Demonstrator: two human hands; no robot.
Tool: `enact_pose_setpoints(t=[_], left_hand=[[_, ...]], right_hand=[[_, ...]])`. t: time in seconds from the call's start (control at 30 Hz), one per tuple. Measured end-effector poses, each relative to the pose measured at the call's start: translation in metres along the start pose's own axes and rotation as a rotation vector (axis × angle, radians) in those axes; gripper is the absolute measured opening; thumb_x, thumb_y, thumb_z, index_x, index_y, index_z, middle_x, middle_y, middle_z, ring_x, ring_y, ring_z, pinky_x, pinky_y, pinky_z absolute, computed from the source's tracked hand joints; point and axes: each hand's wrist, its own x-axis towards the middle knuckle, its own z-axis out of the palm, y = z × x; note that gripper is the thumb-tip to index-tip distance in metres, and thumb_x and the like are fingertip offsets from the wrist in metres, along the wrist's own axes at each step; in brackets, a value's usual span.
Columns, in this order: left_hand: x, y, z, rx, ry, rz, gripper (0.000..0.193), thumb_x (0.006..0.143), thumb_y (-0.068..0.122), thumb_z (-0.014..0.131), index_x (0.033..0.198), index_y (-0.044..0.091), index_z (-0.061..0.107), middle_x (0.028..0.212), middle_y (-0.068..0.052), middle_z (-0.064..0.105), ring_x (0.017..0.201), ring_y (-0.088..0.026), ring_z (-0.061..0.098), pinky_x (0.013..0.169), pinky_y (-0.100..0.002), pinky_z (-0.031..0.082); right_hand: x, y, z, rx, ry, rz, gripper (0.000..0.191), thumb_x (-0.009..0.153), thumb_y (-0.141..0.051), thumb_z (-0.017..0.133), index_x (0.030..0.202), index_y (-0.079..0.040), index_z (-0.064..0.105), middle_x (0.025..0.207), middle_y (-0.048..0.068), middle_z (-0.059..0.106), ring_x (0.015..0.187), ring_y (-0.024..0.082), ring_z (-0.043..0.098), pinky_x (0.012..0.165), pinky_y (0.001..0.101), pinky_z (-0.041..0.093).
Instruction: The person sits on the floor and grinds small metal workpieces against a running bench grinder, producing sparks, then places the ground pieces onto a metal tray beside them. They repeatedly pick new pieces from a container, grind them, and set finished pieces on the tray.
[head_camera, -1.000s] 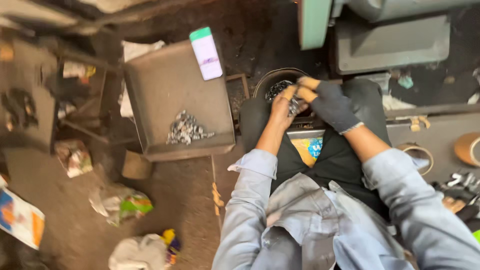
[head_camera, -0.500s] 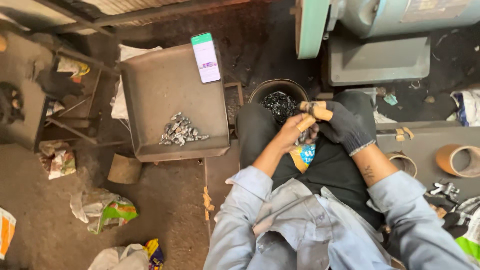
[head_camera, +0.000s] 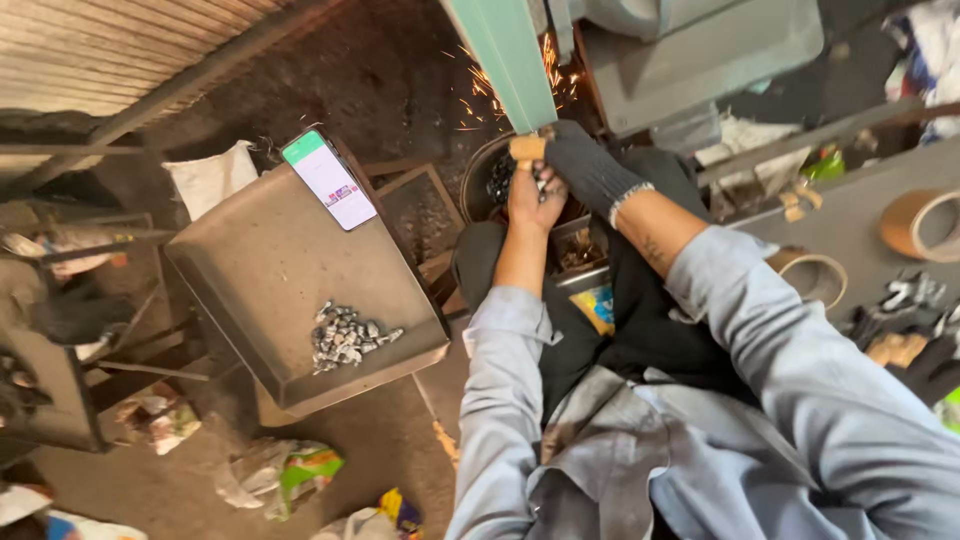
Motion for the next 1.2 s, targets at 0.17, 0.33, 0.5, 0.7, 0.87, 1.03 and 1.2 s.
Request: enact_pose_setpoints(t=[0.17, 0.33, 0.5, 0.7, 0.87, 1.03, 1.2], left_hand=[[-0.043, 0.027, -0.014, 0.782, -0.211, 0.193, 0.018, 0.095, 0.018, 0.065, 0.107, 0.006, 0.069, 0.091, -0.001, 0.071, 0.077, -0.013, 0.068, 0.065, -0.030, 0.054], [-0.104, 0.040, 0.012, 1.771, -0.220, 0.542, 0.020, 0.100, 0.021, 0.075, 0.110, 0.004, 0.076, 0.085, -0.004, 0.070, 0.075, -0.012, 0.066, 0.068, -0.028, 0.052], [-0.130, -0.010, 0.028, 1.455, -0.030, 0.906, 0.037, 0.094, 0.021, 0.073, 0.127, 0.005, 0.070, 0.098, -0.009, 0.077, 0.081, -0.016, 0.072, 0.077, -0.031, 0.058], [-0.096, -0.016, 0.029, 1.445, -0.053, 1.335, 0.039, 0.097, 0.015, 0.076, 0.133, 0.002, 0.067, 0.121, -0.011, 0.073, 0.109, -0.024, 0.072, 0.096, -0.037, 0.057], [-0.029, 0.038, 0.024, 0.599, 0.001, 0.627, 0.033, 0.107, 0.015, 0.076, 0.132, -0.005, 0.071, 0.098, -0.007, 0.066, 0.075, -0.015, 0.051, 0.062, -0.031, 0.038], [-0.028, 0.049, 0.013, 0.303, -0.169, 0.584, 0.022, 0.102, 0.015, 0.070, 0.114, -0.003, 0.068, 0.094, -0.003, 0.067, 0.078, -0.013, 0.063, 0.065, -0.027, 0.050], [-0.067, 0.011, 0.001, 1.254, 0.053, 0.916, 0.022, 0.089, 0.012, 0.077, 0.107, 0.001, 0.075, 0.100, -0.007, 0.075, 0.090, -0.012, 0.069, 0.083, -0.030, 0.057]], right_hand=[[-0.079, -0.043, -0.010, -0.162, -0.371, -0.451, 0.036, 0.086, -0.015, 0.078, 0.116, -0.003, 0.061, 0.098, 0.003, 0.065, 0.088, 0.013, 0.062, 0.074, 0.0314, 0.055], [-0.154, -0.070, -0.017, -1.139, 0.015, -1.145, 0.041, 0.086, -0.019, 0.077, 0.121, -0.002, 0.064, 0.123, 0.020, 0.065, 0.110, 0.033, 0.058, 0.092, 0.0429, 0.048], [-0.142, -0.033, -0.011, -0.318, -0.004, -0.546, 0.025, 0.101, -0.023, 0.067, 0.115, -0.003, 0.071, 0.112, 0.013, 0.071, 0.105, 0.021, 0.062, 0.092, 0.0360, 0.052], [-0.076, 0.012, 0.000, 0.654, -0.280, -0.132, 0.025, 0.096, -0.020, 0.061, 0.114, -0.004, 0.067, 0.111, 0.006, 0.068, 0.101, 0.016, 0.067, 0.089, 0.0328, 0.056], [-0.013, 0.026, 0.024, 0.639, -0.579, -0.358, 0.021, 0.109, -0.015, 0.066, 0.124, -0.003, 0.057, 0.115, 0.006, 0.063, 0.104, 0.015, 0.060, 0.091, 0.0315, 0.050], [-0.017, 0.024, 0.030, 0.245, -0.407, -0.256, 0.042, 0.110, -0.032, 0.054, 0.139, -0.002, 0.058, 0.111, 0.003, 0.064, 0.100, 0.008, 0.057, 0.085, 0.0260, 0.050], [-0.075, -0.016, 0.005, -0.206, -0.249, -0.506, 0.036, 0.097, -0.020, 0.066, 0.125, 0.003, 0.061, 0.108, 0.007, 0.068, 0.100, 0.011, 0.061, 0.088, 0.0267, 0.051]])
